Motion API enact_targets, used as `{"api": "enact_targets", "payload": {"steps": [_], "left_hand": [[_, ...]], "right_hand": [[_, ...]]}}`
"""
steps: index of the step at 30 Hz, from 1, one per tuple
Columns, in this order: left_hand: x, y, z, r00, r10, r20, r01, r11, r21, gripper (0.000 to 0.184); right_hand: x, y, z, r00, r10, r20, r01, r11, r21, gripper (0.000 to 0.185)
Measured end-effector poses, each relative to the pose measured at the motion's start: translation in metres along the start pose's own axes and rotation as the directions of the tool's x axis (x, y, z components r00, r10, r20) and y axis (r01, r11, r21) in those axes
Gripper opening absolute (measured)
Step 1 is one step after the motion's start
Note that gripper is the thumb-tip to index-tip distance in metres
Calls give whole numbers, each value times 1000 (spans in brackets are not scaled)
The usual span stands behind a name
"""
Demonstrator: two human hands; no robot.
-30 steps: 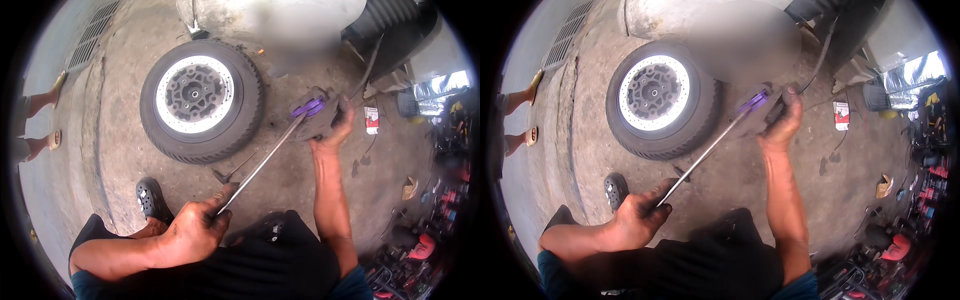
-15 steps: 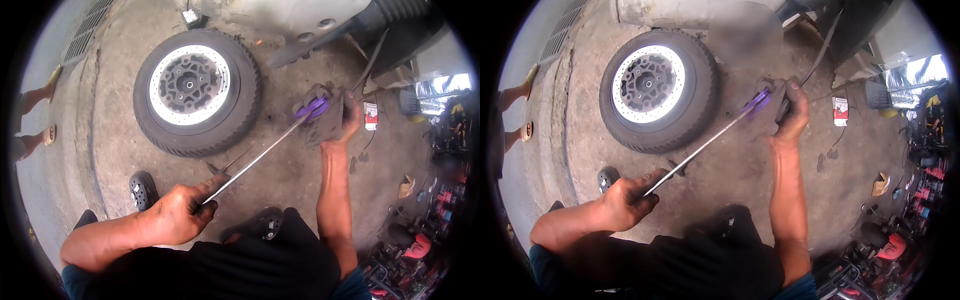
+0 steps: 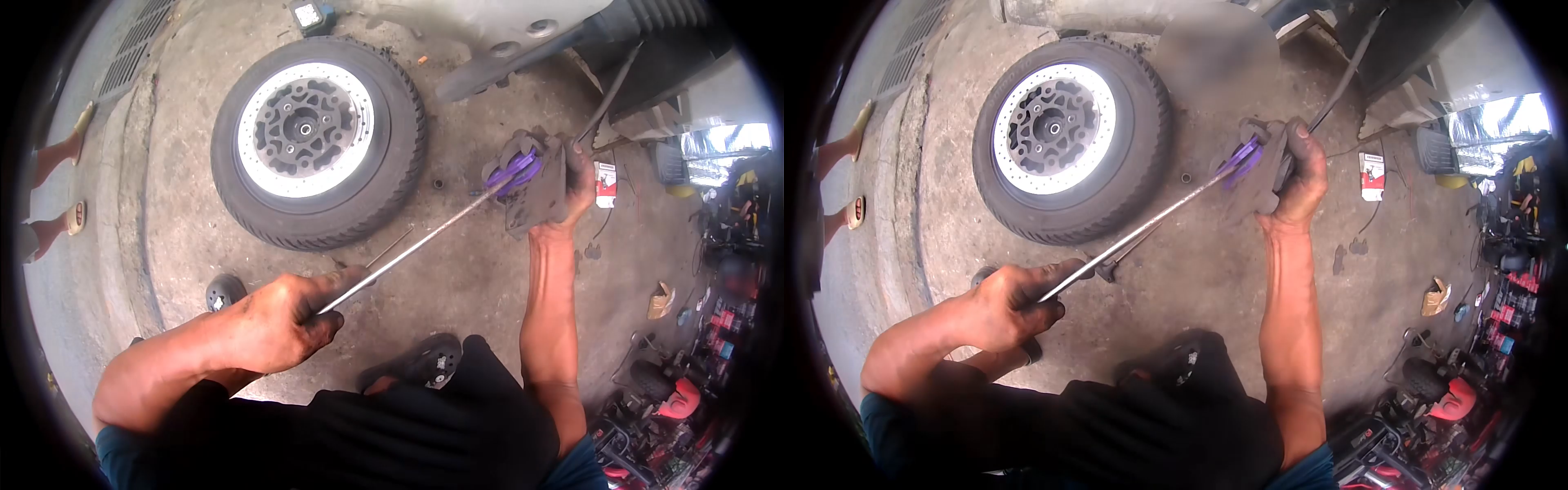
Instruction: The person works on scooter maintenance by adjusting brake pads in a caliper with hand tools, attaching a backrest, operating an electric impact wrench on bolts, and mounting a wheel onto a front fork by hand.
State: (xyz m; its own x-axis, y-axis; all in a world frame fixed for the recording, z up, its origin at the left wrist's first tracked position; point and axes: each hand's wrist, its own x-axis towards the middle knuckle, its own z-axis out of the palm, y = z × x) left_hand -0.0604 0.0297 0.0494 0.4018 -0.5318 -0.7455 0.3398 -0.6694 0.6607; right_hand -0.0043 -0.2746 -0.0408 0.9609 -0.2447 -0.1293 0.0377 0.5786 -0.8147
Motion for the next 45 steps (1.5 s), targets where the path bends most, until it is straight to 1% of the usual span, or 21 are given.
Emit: {"api": "enact_targets", "payload": {"steps": [2, 5, 7, 9, 11, 12, 13, 14, 17, 20, 23, 24, 27, 32, 36, 38, 39, 41, 42, 44, 45], "left_hand": [[0, -5, -1, 1000, 24, -12, -24, 1000, 10, 52], [-1, -7, -2, 998, 45, -36, -45, 999, -8, 51], [0, -8, -2, 996, 59, -69, -59, 998, 3, 51], [4, -12, 4, 988, 89, -125, -82, 995, 57, 50], [3, -15, 20, 968, 165, -190, -159, 986, 44, 51], [3, -15, 25, 974, 149, -169, -136, 987, 81, 54], [5, -23, 37, 947, 212, -243, -203, 977, 61, 55], [4, -22, 41, 945, 198, -259, -192, 980, 46, 55], [3, -24, 48, 922, 229, -312, -223, 973, 56, 51], [1, -29, 57, 907, 258, -334, -262, 965, 35, 49], [-9, -22, 61, 915, 240, -325, -244, 969, 30, 48], [-13, -20, 61, 921, 228, -317, -229, 973, 34, 48], [-9, -36, 61, 871, 304, -387, -307, 950, 54, 48], [-6, -32, 52, 900, 286, -329, -295, 955, 25, 49], [-9, -23, 46, 959, 124, -257, -142, 988, -55, 50], [-6, -27, 48, 939, 190, -287, -205, 979, -22, 50], [-5, -28, 48, 926, 223, -304, -236, 972, -5, 50], [-5, -23, 46, 947, 164, -278, -180, 983, -34, 50], [-5, -21, 45, 955, 135, -264, -152, 987, -48, 49], [6, -39, 58, 864, 336, -375, -354, 935, 22, 49], [10, -46, 63, 799, 429, -422, -445, 893, 65, 49]], "right_hand": [[0, 1, 2, 999, 30, -34, -30, 1000, 2, 35], [7, 6, -11, 994, 73, 83, -76, 997, 33, 35], [9, 9, -14, 992, 101, 76, -104, 994, 35, 35], [11, 9, -17, 996, 73, 47, -76, 995, 66, 36], [12, 14, -13, 1000, 15, -7, -14, 994, 104, 38], [13, 16, -9, 999, -7, -38, 11, 994, 108, 40], [13, 16, -5, 996, -22, -81, 29, 996, 79, 44], [12, 15, -2, 991, -38, -126, 44, 998, 48, 49], [-1, 8, 21, 996, -47, -81, 54, 994, 95, 35], [4, 10, 11, 994, 47, 99, -63, 984, 169, 32], [7, 13, 15, 985, -73, -156, 93, 988, 127, 29], [6, 12, 15, 980, -84, -179, 105, 988, 111, 28], [4, 9, 18, 975, -94, -199, 111, 991, 75, 27], [6, 15, 11, 995, -62, -72, 69, 992, 105, 26], [3, 13, 19, 993, -36, -108, 49, 992, 113, 24], [2, 13, 20, 988, -44, -146, 61, 991, 115, 24], [3, 14, 18, 993, -42, -107, 55, 991, 120, 24], [5, 16, 12, 999, -38, -30, 41, 990, 132, 24], [4, 16, 13, 996, -46, -75, 54, 991, 119, 24], [3, 16, 19, 984, -63, -165, 79, 992, 94, 25], [3, 17, 18, 984, -77, -162, 90, 993, 78, 25]]}}
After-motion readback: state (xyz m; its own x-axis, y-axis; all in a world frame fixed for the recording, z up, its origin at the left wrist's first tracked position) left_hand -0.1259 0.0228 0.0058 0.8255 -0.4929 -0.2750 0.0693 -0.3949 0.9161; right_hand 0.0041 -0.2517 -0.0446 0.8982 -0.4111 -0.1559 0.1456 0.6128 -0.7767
